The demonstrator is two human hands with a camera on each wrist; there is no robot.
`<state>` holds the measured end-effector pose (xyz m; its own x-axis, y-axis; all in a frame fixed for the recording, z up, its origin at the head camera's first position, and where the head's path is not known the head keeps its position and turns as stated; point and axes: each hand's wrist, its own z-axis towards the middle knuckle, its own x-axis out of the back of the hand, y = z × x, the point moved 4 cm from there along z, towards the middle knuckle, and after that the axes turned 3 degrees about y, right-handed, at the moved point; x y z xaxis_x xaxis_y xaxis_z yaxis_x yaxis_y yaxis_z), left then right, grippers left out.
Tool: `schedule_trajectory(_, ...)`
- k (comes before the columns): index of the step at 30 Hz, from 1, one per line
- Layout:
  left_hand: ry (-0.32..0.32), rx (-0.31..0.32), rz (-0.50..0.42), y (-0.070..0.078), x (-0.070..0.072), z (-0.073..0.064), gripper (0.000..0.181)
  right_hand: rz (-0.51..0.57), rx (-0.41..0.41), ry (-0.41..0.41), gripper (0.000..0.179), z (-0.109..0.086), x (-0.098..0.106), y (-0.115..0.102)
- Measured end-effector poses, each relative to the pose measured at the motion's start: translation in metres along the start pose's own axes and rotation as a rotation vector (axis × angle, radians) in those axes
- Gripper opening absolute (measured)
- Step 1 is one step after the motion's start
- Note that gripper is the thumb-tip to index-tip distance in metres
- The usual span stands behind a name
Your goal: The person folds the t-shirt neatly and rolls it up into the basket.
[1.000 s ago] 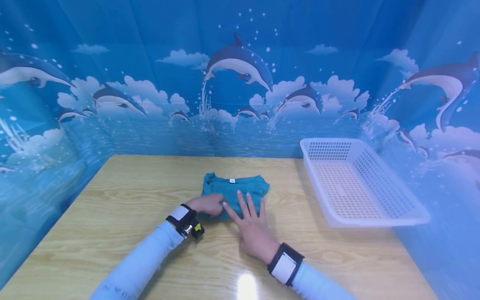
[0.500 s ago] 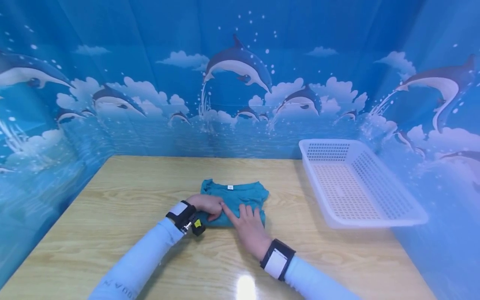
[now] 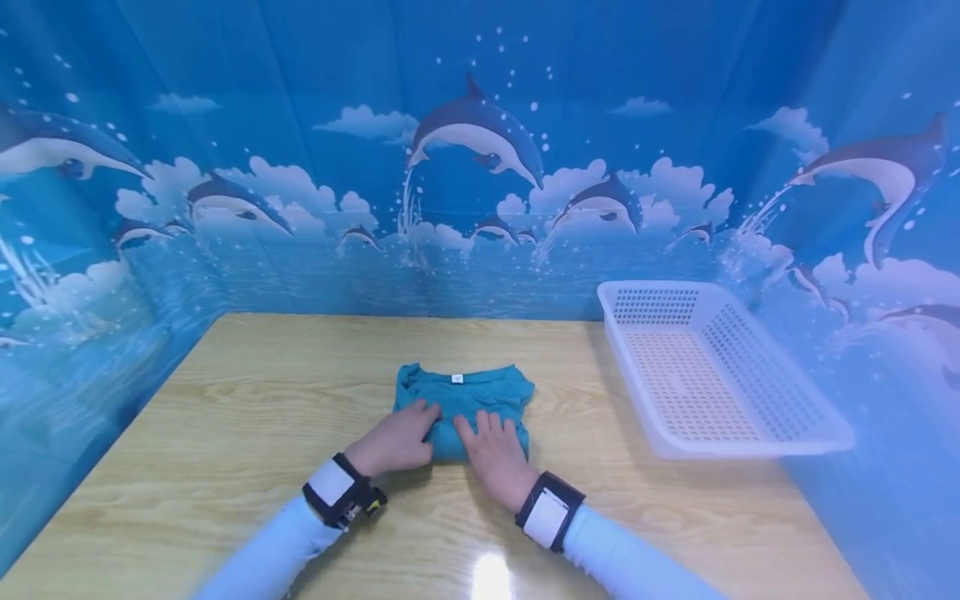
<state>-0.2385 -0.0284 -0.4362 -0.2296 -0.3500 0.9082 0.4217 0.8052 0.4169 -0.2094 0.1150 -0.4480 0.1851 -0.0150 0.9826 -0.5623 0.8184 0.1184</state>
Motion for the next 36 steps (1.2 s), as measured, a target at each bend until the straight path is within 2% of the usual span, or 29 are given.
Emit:
schedule_trajectory(4, 0.139, -0.086, 0.183, 0.011, 0.003, -0.017, 0.051, 0.03, -0.013, -0.045, 0.054, 0.004, -0.001, 0.003)
schedule_trajectory(7, 0.192, -0.146, 0.276, 0.021, 0.004, -0.028, 0.053, 0.069, -0.037, -0.095, 0.054, 0.008, -0.003, 0.006)
schedule_trajectory(13, 0.144, -0.194, 0.336, 0.037, -0.003, -0.041, 0.077, 0.2, -0.06, -0.194, 0.059, 0.018, -0.002, 0.015)
schedule_trajectory(17, 0.131, -0.203, 0.412, 0.04, -0.011, -0.042, 0.089, 0.358, -0.081, -0.301, 0.057, 0.023, 0.002, 0.019)
schedule_trajectory(20, 0.149, -0.198, 0.515, 0.041, -0.017, -0.042, 0.091, 0.513, -0.093, -0.422, 0.047, 0.026, 0.004, 0.022)
schedule_trajectory(22, 0.163, -0.183, 0.57, 0.04, -0.02, -0.043, 0.088, 0.578, -0.093, -0.502, 0.039, 0.028, 0.005, 0.024)
schedule_trajectory(25, 0.186, -0.167, 0.606, 0.038, -0.024, -0.045, 0.082, 0.647, -0.108, -0.601, 0.036, 0.029, 0.003, 0.029)
schedule_trajectory(28, 0.216, -0.161, 0.621, 0.037, -0.026, -0.045, 0.075, 0.69, -0.138, -0.638, 0.054, 0.028, 0.002, 0.031)
schedule_trajectory(31, 0.229, -0.145, 0.669, 0.037, -0.027, -0.043, 0.065, 0.717, -0.163, -0.624, 0.067, 0.026, 0.001, 0.03)
schedule_trajectory(34, 0.216, -0.118, 0.717, 0.038, -0.027, -0.041, 0.055, 0.72, -0.188, -0.57, 0.06, 0.021, 0.002, 0.027)
schedule_trajectory(36, 0.212, -0.108, 0.75, 0.039, -0.027, -0.04, 0.05, 0.675, -0.187, -0.512, 0.053, 0.017, 0.004, 0.023)
